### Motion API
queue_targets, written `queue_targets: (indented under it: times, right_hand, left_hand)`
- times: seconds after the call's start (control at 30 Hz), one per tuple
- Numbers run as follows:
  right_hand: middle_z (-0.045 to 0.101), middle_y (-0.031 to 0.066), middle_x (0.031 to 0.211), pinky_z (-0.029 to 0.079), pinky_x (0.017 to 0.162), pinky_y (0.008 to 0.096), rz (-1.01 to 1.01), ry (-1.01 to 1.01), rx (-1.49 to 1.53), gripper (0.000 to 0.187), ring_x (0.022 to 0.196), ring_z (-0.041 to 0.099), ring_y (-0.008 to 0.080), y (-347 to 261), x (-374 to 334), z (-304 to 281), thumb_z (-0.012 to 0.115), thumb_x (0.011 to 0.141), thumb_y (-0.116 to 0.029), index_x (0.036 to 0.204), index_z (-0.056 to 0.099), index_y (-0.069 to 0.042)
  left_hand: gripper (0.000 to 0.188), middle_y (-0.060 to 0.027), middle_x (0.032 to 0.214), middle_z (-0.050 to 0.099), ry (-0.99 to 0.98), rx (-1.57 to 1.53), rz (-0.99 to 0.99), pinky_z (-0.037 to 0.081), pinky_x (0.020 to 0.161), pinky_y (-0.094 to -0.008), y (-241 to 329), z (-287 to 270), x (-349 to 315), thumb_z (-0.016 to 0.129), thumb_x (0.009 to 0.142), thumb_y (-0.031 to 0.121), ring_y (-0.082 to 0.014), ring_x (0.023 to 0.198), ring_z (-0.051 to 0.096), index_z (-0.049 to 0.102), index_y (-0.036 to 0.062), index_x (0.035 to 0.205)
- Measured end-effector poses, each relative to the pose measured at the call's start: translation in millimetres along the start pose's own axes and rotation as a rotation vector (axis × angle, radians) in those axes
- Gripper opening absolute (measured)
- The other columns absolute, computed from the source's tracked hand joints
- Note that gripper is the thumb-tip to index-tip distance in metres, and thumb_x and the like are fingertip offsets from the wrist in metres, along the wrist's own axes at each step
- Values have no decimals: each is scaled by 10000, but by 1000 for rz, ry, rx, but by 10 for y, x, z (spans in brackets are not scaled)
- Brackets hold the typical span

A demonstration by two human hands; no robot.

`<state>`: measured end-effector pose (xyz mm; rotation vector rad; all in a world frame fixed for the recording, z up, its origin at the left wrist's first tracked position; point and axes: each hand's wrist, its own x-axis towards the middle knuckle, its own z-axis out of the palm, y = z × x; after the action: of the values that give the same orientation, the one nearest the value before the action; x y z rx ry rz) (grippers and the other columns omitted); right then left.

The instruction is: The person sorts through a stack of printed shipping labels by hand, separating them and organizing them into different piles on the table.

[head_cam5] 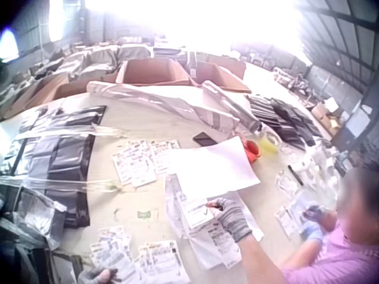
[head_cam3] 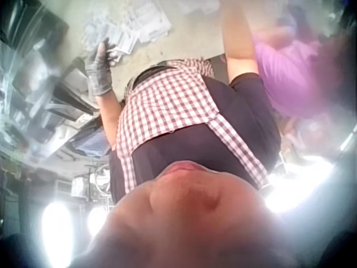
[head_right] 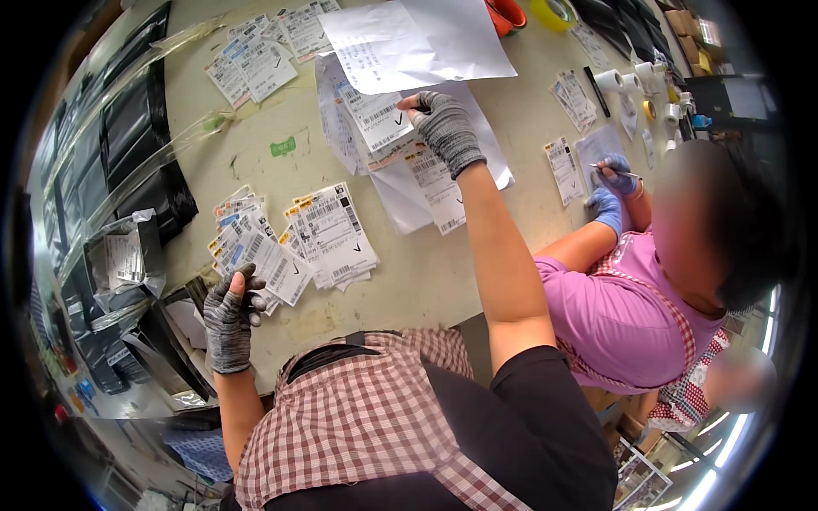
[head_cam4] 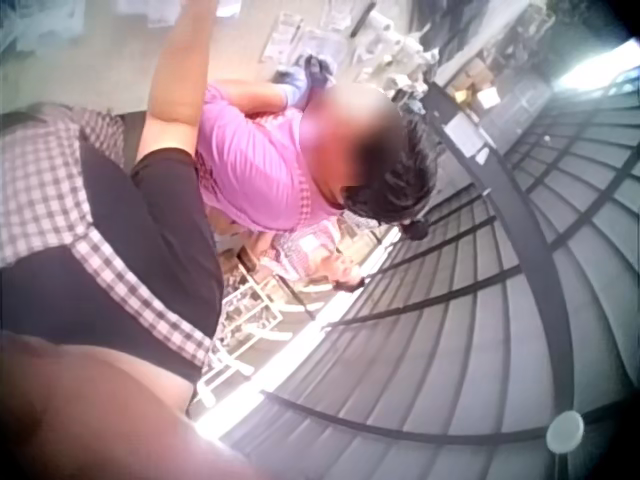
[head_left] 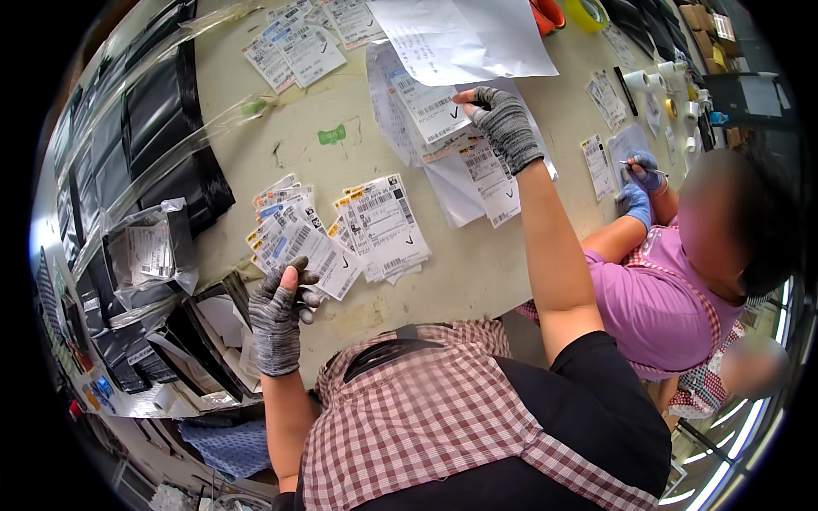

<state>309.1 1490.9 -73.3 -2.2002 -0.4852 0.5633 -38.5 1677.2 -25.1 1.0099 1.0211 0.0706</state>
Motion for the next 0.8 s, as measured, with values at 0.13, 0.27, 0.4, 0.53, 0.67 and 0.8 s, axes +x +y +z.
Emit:
queue_targets:
  times: [0.13,0.27,0.4,0.53,0.67,0.8]
  right_hand:
    - [680,59,889,509,708,307,111,-79,-119,168,762,633,159,-79,24,37,589,834,-158,970,684,-125]
    - [631,96,809,482,737,350,-56,-77,-404,153,769,603,225,12,7,90,625,804,-201,941,679,-161]
    - [604,110,840,480,746,358,-173,49,-369,170,770,590,244,-28,-115,147,637,797,-207,942,665,-123]
    - [617,97,821,476,745,330,-276,-15,-125,191,777,582,216,-457,-493,452,640,799,-145,983,665,-103]
    - [572,147,1056,473,832,344,-437,-399,-252,459,944,576,242,-829,-638,1132,689,767,-276,1162,570,-74]
    - [426,210,1304,416,959,383,-654,-330,-614,895,1180,441,334,-1107,-475,1813,768,625,-496,1311,424,-36]
  left_hand:
    - [344,-76,841,654,35,19,-15,417,428,-167,2,-24,18,591,900,253,-82,573,582,599,-25,1103]
    - [346,-80,845,657,27,12,-11,414,424,-167,-23,-46,45,588,902,258,-83,572,583,600,-24,1102]
    - [337,-86,845,657,43,40,-1,422,427,-166,-22,-76,30,594,898,238,-87,572,587,598,-29,1104]
    - [319,-101,897,652,21,57,6,458,478,-178,-165,-163,-272,590,895,175,-94,638,606,582,-17,1150]
    - [346,-68,892,638,8,172,-10,475,590,-207,-464,-116,-512,615,869,117,-98,709,602,565,31,1200]
    - [547,-121,892,607,241,987,542,488,677,-340,-591,-92,-379,723,756,178,-244,758,596,514,62,1248]
